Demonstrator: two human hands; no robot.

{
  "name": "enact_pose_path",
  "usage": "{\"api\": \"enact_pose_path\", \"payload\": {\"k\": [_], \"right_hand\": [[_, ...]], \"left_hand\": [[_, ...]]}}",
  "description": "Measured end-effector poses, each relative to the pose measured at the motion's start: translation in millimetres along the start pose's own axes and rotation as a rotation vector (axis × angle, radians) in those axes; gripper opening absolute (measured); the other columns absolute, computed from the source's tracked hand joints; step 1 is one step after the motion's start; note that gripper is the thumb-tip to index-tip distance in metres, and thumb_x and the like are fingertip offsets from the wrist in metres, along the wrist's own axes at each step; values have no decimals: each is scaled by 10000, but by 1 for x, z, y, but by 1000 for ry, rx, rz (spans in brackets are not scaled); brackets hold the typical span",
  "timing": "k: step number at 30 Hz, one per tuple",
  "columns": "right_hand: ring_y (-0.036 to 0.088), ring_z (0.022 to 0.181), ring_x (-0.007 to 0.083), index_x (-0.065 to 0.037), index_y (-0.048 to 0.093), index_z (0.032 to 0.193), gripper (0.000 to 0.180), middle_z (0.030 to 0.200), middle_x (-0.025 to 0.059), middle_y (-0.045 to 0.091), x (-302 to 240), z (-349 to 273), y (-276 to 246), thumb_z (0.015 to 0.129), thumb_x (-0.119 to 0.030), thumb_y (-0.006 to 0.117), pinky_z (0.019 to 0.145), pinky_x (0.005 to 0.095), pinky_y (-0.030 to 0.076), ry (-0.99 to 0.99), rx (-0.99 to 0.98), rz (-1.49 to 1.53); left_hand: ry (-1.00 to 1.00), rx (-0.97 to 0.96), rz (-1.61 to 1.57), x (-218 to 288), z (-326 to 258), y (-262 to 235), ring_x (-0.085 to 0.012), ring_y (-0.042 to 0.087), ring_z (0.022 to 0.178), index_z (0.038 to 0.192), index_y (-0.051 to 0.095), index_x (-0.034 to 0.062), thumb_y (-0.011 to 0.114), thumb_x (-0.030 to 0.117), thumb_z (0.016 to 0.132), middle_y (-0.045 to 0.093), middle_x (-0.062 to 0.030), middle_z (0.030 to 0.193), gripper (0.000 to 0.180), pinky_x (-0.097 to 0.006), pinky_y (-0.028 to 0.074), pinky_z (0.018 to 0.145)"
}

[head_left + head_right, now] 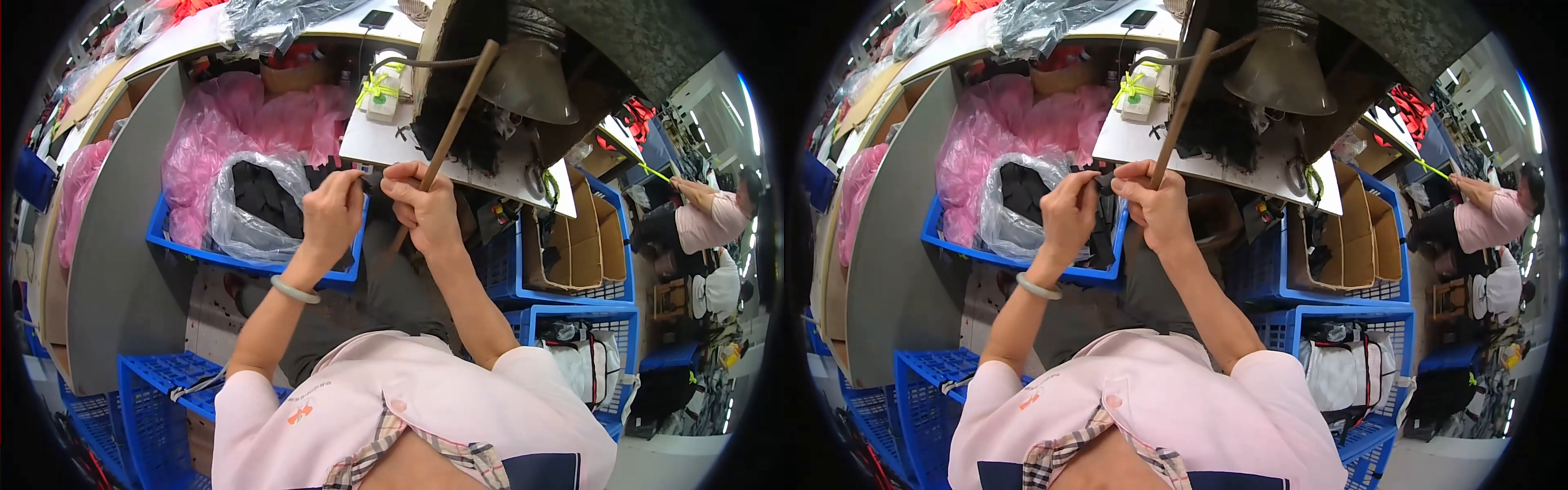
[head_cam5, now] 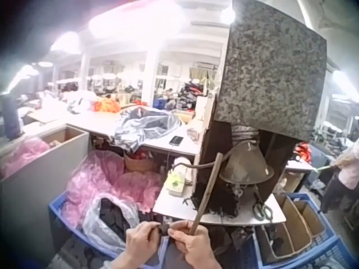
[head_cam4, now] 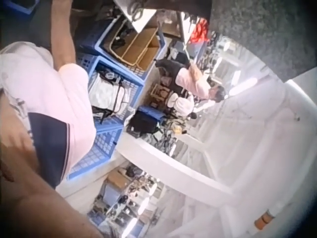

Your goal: The recorder is using a wooden rod to turn fabric straps inside out or insert a core in a factory workshop setting.

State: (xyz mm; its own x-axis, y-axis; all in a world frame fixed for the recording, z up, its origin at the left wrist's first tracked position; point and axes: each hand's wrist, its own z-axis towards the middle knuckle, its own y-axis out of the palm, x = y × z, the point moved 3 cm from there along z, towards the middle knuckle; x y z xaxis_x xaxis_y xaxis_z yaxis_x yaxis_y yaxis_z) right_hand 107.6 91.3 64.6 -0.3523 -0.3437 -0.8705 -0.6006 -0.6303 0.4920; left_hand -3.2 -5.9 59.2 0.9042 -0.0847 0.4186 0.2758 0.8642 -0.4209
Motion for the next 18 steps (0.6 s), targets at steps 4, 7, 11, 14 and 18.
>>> {"api": "enact_pose_path", "payload": {"k": [4, 7, 11, 14, 18], "right_hand": [[457, 502, 20, -6, 611, 888, 124, 706, 22, 620, -12, -1, 7, 777, 24, 659, 414, 159, 291, -85, -28, -173], [555, 605, 67, 5, 629, 892, 110, 721, 36, 632, -8, 2, 7, 785, 16, 655, 519, 179, 409, -37, -70, -109], [567, 640, 91, 21, 657, 915, 144, 753, 50, 620, -19, 4, -13, 797, -59, 681, 570, 222, 441, -502, 308, -684], [516, 636, 69, 3, 664, 949, 180, 799, 35, 612, -11, 4, -18, 799, -93, 692, 567, 207, 418, -509, 263, -777], [458, 619, 36, -8, 671, 972, 205, 820, 1, 600, 2, 8, -23, 785, -86, 705, 561, 181, 389, -459, 292, -791]], "left_hand": [[-747, -261, -897, -1, 11, 3, -184, 635, 549, 996, 545, -79, 464, -21, 859, 629, -132, 758, 170, -279, 532, 473], [-987, -355, -1380, -4, 2, 13, -208, 647, 598, 1080, 530, -83, 457, 5, 869, 630, -170, 760, 240, -288, 559, 523], [-1058, -79, -1458, -17, -15, 31, -216, 649, 614, 1104, 527, -66, 450, 9, 879, 637, -197, 798, 249, -290, 563, 542], [-1177, -41, -1457, -17, -22, 39, -193, 618, 615, 1158, 506, -46, 397, 0, 903, 621, -196, 816, 281, -263, 536, 534], [-1159, -6, -1562, -18, -28, 44, -220, 654, 639, 1153, 501, -51, 414, -11, 896, 637, -214, 827, 274, -290, 571, 568]]}}
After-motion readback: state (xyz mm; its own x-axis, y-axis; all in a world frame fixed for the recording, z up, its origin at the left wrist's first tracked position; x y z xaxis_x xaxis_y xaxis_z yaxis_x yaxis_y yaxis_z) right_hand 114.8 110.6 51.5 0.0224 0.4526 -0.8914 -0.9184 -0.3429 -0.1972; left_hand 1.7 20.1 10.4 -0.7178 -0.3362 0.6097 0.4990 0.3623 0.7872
